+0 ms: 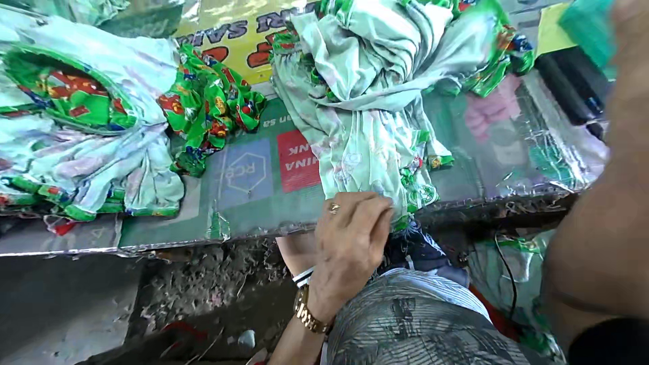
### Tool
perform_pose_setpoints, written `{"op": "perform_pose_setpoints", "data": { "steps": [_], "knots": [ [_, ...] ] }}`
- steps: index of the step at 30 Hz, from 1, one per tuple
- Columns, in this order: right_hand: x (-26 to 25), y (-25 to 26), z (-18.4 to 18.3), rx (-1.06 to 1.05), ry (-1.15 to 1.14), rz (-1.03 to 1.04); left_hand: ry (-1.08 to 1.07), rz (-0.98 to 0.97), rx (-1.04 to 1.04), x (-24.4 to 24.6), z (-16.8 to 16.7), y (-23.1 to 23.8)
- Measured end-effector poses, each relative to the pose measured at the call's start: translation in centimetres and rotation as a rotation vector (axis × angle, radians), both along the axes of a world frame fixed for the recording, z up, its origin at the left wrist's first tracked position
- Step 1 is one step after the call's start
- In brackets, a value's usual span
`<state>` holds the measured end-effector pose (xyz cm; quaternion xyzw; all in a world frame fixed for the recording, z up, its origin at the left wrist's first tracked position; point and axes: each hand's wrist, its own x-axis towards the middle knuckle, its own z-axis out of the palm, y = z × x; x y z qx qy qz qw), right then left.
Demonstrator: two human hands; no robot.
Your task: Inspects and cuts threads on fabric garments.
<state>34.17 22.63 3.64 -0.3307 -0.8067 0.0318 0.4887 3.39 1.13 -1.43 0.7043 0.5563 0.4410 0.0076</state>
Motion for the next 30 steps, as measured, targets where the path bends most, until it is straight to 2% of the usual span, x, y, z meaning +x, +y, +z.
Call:
{"op": "perform_pose_setpoints", "data": {
  "steps": [1, 3, 6, 8, 10, 15, 17, 20, 23, 25, 27, 28, 30],
  "knots": [
    [-3.5, -3.0, 1.1, -0.099, 0.003, -0.024, 0.079, -0.001, 0.000, 0.4, 0.2, 0.7],
    [-7.9, -6.5, 1.2, -0.219, -0.045, 0.074, 0.182, -0.005, 0.019, 0.7, 0.8, 2.5],
    [-9.4, -7.3, -1.4, -0.300, -0.161, 0.226, 0.342, 0.009, -0.064, 0.5, 2.0, 5.1],
    [-9.7, -7.1, -2.8, -0.349, -0.243, 0.251, 0.431, 0.029, -0.171, 0.2, 2.3, 6.0],
    [-10.1, -7.1, -3.9, -0.341, -0.328, 0.240, 0.385, 0.016, -0.184, -0.2, 2.3, 6.4],
    [-9.6, -7.3, -3.9, -0.342, -0.282, 0.318, -0.116, -0.031, -0.171, -2.4, 3.9, 6.7],
    [-9.6, -7.3, -4.2, -0.339, -0.257, 0.325, -0.041, 0.018, -0.137, -3.0, 3.7, 7.6],
    [-9.9, -7.4, -4.6, -0.354, -0.257, 0.271, 0.275, 0.088, -0.199, -3.1, 4.5, 7.8],
    [-9.7, -7.6, -4.4, -0.390, -0.177, 0.249, 0.263, 0.062, -0.133, -2.5, 5.5, 5.7],
    [-10.2, -7.7, -3.8, -0.357, -0.079, 0.255, 0.300, 0.003, -0.153, -1.6, 4.5, 4.2],
    [-11.6, -7.6, -2.8, -0.300, -0.080, 0.241, 0.418, 0.026, -0.201, -1.0, 2.7, 3.7],
    [-12.4, -7.7, -2.4, -0.287, -0.144, 0.225, 0.396, 0.037, -0.214, -1.1, 2.0, 3.6],
    [-13.8, -7.5, -2.0, -0.251, -0.321, 0.187, 0.167, 0.033, -0.227, -1.8, 1.8, 3.1]
  ]
}}
